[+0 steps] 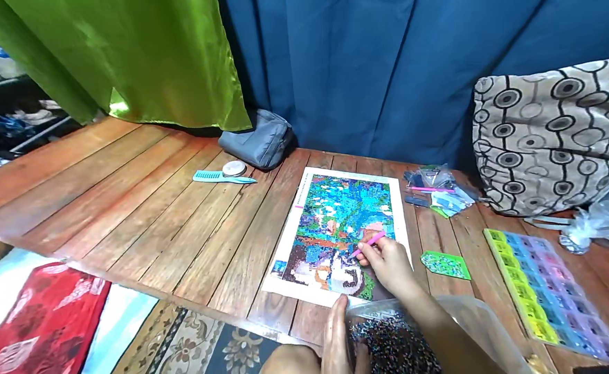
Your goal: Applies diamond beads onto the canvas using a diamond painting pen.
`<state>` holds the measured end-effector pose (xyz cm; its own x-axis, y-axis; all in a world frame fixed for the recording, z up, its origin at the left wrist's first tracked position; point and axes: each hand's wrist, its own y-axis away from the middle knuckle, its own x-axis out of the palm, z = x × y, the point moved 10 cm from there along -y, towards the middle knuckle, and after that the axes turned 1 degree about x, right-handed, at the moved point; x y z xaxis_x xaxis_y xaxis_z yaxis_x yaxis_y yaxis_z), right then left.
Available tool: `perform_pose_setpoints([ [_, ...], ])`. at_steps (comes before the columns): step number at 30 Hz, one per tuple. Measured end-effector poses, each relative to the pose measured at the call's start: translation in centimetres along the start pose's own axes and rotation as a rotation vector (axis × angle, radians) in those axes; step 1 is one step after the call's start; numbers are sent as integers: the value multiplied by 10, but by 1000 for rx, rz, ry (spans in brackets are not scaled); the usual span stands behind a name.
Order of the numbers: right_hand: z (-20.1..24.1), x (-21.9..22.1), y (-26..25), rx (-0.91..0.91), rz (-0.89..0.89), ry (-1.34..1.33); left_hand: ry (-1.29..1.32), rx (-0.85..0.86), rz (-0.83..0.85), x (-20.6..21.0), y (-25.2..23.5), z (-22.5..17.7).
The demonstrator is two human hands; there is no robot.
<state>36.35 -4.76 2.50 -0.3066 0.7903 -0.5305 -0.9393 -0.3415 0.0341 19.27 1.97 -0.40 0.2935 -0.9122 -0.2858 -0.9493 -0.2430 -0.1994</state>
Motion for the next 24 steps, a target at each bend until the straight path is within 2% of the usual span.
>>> perform_pose_setpoints([
  [9,-5,0,-1,-55,-82,33,75,-27,25,8,-1,10],
  [24,-9,7,-7,20,-8,80,110,-1,4,9,-2,11],
])
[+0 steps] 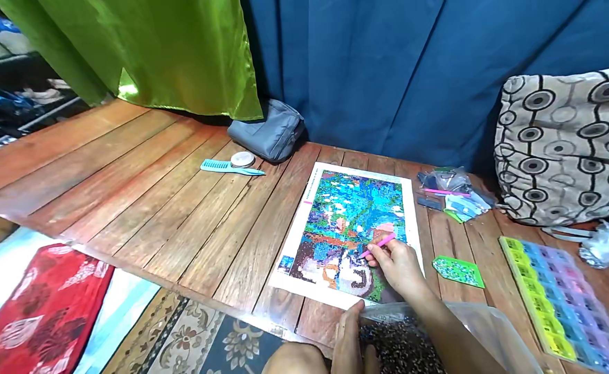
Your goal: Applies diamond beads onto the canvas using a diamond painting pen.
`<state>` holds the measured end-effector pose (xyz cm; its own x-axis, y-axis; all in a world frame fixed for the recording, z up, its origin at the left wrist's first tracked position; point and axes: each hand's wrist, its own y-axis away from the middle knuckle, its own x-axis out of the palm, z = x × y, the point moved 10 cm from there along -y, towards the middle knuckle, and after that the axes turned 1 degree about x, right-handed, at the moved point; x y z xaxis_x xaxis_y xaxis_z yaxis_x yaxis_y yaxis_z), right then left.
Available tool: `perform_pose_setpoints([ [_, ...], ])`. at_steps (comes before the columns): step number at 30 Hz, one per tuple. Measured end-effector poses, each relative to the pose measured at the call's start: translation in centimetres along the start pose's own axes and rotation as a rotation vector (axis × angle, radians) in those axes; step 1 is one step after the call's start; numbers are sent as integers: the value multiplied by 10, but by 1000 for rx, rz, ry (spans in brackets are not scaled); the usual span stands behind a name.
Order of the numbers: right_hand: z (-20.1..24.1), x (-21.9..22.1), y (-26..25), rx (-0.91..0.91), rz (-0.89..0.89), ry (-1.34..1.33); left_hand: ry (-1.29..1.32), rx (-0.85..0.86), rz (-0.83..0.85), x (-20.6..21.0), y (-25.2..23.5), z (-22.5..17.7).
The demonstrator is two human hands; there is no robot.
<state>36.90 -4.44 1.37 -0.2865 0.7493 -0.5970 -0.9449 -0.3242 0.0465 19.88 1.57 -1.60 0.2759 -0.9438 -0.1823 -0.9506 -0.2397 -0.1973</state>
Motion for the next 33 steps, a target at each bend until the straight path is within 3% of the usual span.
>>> perform_pose_setpoints([
  [14,-2,3,-1,1,12,8,15,-19,5,0,0,0],
  [28,8,11,0,-149,28,113,-20,-17,5,0,0,-1],
  [33,-8,-1,-1,75,36,-148,-36,12,-7,0,-2,0],
])
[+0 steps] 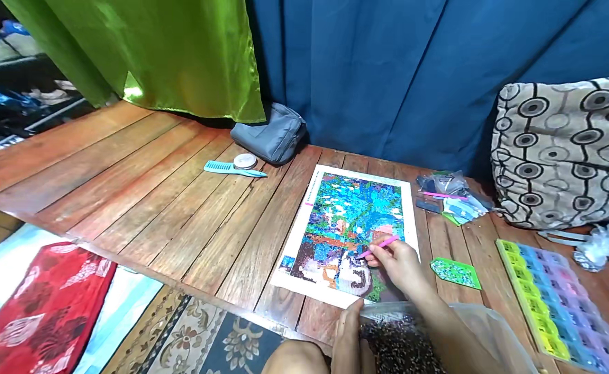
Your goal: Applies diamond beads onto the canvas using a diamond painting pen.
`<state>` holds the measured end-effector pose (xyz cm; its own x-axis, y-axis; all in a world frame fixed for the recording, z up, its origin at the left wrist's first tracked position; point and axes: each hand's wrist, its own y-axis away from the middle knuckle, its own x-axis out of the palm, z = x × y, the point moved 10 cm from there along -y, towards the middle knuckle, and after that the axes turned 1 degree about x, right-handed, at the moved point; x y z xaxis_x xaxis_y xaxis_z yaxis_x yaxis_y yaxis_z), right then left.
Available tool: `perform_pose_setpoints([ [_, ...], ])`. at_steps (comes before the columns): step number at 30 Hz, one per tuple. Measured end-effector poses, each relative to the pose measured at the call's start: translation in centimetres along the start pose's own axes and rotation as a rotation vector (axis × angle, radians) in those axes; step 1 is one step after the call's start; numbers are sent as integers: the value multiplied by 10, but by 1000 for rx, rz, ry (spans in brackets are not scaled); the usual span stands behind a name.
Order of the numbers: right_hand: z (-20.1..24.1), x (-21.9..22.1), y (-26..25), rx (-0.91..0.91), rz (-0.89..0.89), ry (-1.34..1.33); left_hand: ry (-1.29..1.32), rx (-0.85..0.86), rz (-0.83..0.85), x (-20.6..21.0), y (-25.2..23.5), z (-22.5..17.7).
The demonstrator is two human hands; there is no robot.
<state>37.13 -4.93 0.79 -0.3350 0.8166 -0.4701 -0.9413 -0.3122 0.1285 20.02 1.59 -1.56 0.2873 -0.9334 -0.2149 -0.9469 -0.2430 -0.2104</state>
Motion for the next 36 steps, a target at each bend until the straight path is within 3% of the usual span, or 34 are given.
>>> perform_pose_setpoints([
  [6,-6,-45,20,139,-161,-571,-33,-18,-6,-1,-1,-3],
  [10,-17,-55,38,261,-171,-838,-24,-37,-29,-3,0,-3],
  [18,-28,-45,57,333,-86,-1093,0,-70,-3,-2,1,1],
  [25,-29,-49,62,334,-82,-1096,16,-34,-34,-1,0,6],
  [36,-51,-93,123,111,-246,-635,8,-24,-59,-2,0,11],
])
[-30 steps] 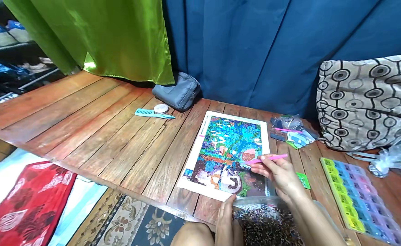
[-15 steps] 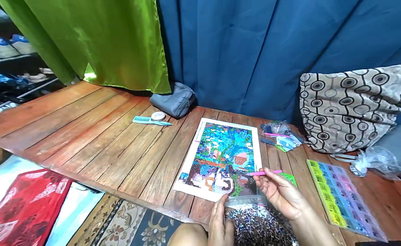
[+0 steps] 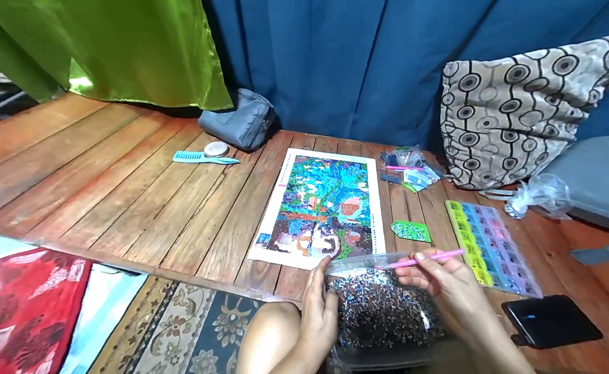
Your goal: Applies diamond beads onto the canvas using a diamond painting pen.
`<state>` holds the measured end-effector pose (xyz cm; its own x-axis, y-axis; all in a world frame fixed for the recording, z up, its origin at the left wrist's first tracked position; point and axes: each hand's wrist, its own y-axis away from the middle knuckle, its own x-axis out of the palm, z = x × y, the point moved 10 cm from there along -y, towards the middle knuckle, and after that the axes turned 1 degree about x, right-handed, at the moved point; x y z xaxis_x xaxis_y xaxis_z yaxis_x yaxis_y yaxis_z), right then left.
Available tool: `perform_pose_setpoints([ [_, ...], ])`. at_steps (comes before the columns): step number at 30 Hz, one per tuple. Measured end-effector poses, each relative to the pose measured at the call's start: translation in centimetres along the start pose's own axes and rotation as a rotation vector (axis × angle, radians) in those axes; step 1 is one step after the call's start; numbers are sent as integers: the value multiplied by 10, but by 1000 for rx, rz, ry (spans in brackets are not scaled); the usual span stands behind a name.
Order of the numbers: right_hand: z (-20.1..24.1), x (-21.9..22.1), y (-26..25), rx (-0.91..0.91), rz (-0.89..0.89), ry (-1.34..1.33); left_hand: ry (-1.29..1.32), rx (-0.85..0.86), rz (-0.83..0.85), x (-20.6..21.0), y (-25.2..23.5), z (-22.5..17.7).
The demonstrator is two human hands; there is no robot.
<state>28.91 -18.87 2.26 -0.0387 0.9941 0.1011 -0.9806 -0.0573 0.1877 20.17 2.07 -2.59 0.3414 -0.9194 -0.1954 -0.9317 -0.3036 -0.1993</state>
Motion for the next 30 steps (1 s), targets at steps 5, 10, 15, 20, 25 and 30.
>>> perform_pose_setpoints([
  [5,-10,-1,11,-116,22,231,67,-78,0,-2,1,7],
  [10,-21,4,11,-255,43,520,125,-123,-5,-6,6,8],
  [15,-21,12,13,-382,60,728,58,-105,-5,-6,7,4],
  [20,-18,14,15,-415,56,728,27,-96,-4,-5,6,4],
  [25,-19,19,14,-398,87,778,11,-76,-3,-6,6,5],
  [30,-19,20,15,-390,88,812,8,-92,1,-5,6,4],
])
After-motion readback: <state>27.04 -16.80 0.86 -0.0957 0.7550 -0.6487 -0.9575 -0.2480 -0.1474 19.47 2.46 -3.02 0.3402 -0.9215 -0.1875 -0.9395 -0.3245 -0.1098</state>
